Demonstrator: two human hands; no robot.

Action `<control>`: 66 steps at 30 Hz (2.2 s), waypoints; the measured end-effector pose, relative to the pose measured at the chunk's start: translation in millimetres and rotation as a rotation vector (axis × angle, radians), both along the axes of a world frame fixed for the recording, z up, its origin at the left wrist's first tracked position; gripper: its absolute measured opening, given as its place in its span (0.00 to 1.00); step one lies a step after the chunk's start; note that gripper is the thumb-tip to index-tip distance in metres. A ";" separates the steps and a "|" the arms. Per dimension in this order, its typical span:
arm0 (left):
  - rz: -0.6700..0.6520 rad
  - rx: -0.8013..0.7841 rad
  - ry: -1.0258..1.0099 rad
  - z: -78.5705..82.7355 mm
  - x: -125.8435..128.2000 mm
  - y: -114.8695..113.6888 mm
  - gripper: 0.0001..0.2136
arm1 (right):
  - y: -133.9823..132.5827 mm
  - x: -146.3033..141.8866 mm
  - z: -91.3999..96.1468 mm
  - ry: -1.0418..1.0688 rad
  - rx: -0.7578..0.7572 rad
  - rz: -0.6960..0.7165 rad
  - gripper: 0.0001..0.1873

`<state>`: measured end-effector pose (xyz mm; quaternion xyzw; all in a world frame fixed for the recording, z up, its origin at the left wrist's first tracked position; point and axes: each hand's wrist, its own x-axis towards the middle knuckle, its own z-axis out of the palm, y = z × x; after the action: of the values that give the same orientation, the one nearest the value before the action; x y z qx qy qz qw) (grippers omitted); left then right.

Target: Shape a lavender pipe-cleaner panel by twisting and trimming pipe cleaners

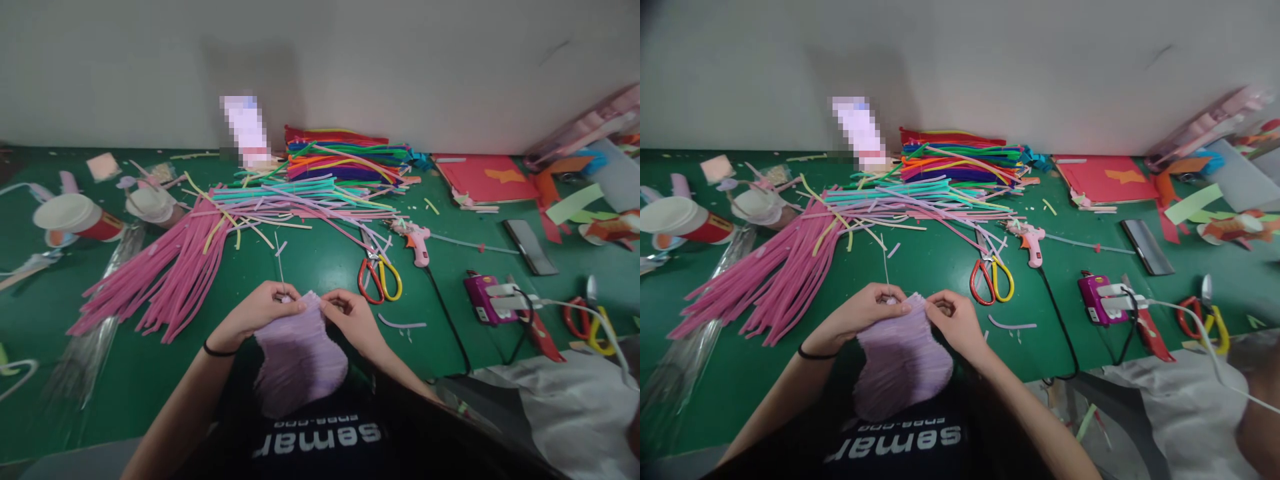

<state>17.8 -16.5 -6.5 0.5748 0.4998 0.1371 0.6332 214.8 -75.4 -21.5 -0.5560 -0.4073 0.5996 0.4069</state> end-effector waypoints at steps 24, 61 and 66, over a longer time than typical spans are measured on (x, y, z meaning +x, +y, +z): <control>0.348 -0.322 -0.449 15.3 -3.3 -13.2 0.19 | 10.1 10.3 7.0 -0.111 0.075 0.108 0.19; 0.351 0.224 -0.004 17.1 18.5 -25.3 0.11 | 59.4 3.9 28.3 -0.228 0.218 0.345 0.14; 0.417 0.154 -0.052 15.0 18.8 -30.4 0.14 | 55.3 4.9 20.1 -0.194 0.201 0.315 0.15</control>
<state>36.6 -47.0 8.5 0.5020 0.5794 0.3173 0.5582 219.7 -20.2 -1.4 -0.4971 -0.5842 0.5559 0.3203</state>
